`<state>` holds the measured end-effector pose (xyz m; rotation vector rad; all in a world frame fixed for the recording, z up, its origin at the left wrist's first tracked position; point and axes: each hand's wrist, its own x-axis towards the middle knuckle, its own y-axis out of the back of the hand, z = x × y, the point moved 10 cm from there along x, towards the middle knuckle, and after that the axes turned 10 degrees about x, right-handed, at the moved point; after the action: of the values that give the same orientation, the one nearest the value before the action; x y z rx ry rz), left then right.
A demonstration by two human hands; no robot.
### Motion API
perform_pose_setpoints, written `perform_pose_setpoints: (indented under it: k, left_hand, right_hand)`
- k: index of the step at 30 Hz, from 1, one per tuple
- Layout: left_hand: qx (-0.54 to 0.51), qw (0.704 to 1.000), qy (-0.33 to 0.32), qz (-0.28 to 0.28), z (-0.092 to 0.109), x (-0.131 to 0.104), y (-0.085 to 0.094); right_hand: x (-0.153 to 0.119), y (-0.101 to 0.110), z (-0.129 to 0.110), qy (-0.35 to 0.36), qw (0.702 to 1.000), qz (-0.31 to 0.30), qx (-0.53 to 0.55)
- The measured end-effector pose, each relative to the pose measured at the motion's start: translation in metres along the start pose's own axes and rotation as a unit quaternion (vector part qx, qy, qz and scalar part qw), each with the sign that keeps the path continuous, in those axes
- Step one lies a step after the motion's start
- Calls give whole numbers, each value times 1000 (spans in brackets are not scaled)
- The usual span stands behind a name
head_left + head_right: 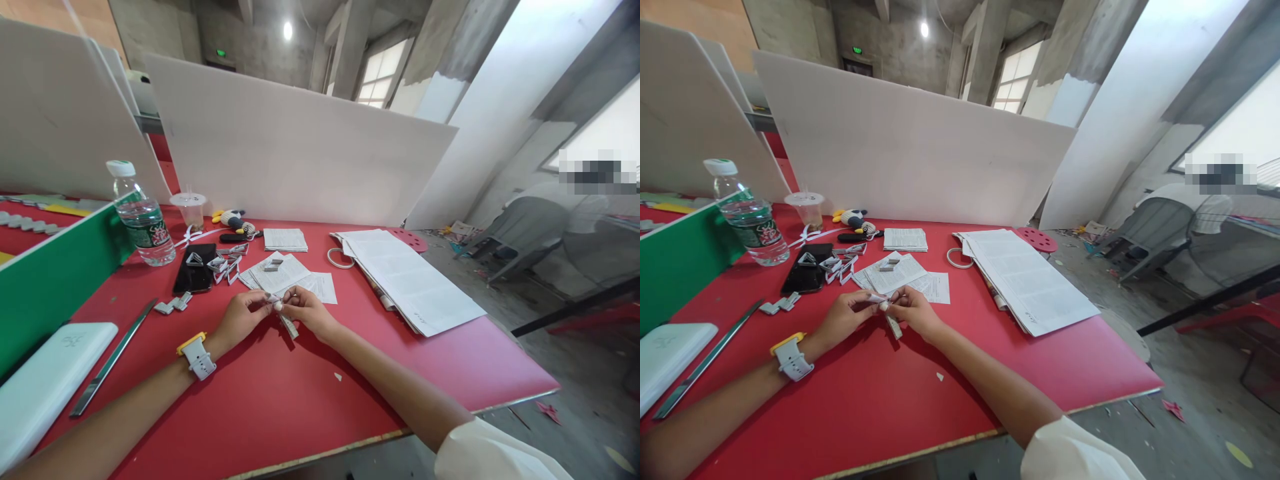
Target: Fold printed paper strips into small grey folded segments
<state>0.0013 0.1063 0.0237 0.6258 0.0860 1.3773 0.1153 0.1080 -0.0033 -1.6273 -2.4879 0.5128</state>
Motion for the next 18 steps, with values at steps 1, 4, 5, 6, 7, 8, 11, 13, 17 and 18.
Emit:
perform_pose_setpoints:
  k: [1,4,5,6,7,8,11,13,17,18]
  left_hand:
    - [2,1000,-5,9,2,0,2]
    - [4,999,-16,28,5,-1,6]
    - [4,999,-15,31,6,-1,7]
    - [4,999,-13,32,6,-1,7]
    - [4,999,-11,32,6,-1,7]
    - [5,1000,-9,29,7,-2,6]
    - [5,1000,-8,14,8,-3,1]
    - [-4,1000,-9,7,9,-4,-1]
    - [-15,1000,-7,-12,13,-8,-4]
    - [-11,1000,-5,-19,13,-9,-6]
  right_hand:
    - [0,0,1,-7,1000,1,7]
    - [-3,-4,4,-36,999,-22,28]
    - [-4,-7,5,-45,998,-36,36]
    - [-5,-10,6,-53,996,-48,45]
    - [-5,-11,6,-58,995,-55,56]
    - [-6,-11,7,-61,994,-55,68]
    - [-6,-7,8,-68,991,-31,109]
    - [-6,-6,10,-75,990,-16,121]
    - [-8,-10,9,-72,995,-26,63]
    - [-8,-12,8,-68,996,-36,41]
